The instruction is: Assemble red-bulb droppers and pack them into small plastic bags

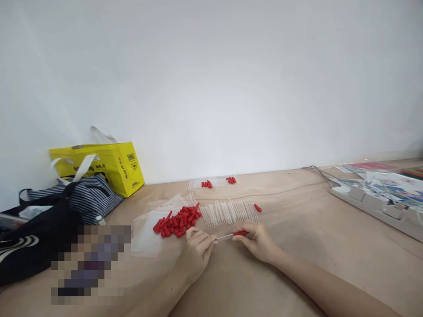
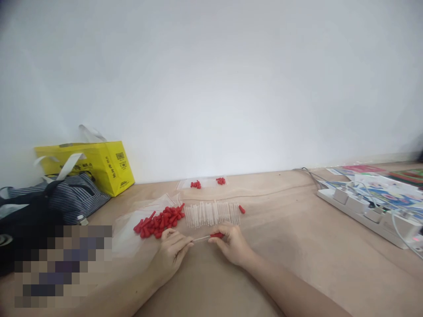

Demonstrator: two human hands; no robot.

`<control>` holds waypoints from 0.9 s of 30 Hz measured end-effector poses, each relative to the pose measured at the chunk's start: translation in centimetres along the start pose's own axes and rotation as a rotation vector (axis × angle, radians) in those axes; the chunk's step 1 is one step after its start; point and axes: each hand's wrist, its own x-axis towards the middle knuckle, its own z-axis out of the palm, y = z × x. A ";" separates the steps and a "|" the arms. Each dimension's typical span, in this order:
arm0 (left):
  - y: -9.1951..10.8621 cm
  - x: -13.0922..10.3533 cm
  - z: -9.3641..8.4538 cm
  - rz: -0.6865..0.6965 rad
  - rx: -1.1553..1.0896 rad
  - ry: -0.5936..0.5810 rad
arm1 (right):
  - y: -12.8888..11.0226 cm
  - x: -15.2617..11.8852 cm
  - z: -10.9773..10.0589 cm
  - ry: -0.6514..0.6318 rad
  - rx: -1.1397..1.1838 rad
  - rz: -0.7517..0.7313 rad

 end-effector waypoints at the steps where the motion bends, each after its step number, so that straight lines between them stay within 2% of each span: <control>1: 0.1 -0.1 0.0 0.004 0.011 -0.005 | 0.0 0.0 0.0 -0.009 -0.007 -0.004; 8: 0.7 -0.6 0.1 0.044 0.057 -0.002 | 0.0 -0.4 0.8 -0.006 0.014 -0.018; 13: 0.7 -0.3 0.1 -0.012 -0.005 0.037 | 0.1 0.1 0.5 -0.018 0.007 0.000; 17: 0.6 0.0 0.0 -0.054 -0.005 -0.009 | 0.1 0.4 -0.3 -0.112 -0.148 -0.156; 20: 0.5 0.0 -0.1 -0.042 0.005 -0.031 | -0.1 0.3 -0.6 -0.117 -0.339 -0.257; 22: 0.3 0.0 -0.2 -0.054 0.027 0.008 | 0.1 0.3 -0.9 -0.081 -0.441 -0.271; 24: 0.0 -0.2 -0.3 -0.109 0.068 0.085 | 0.7 0.5 -1.5 0.007 -0.488 -0.225; 27: -0.6 -0.3 -0.2 -0.189 0.097 0.111 | 2.7 1.2 -3.1 0.229 -0.477 0.027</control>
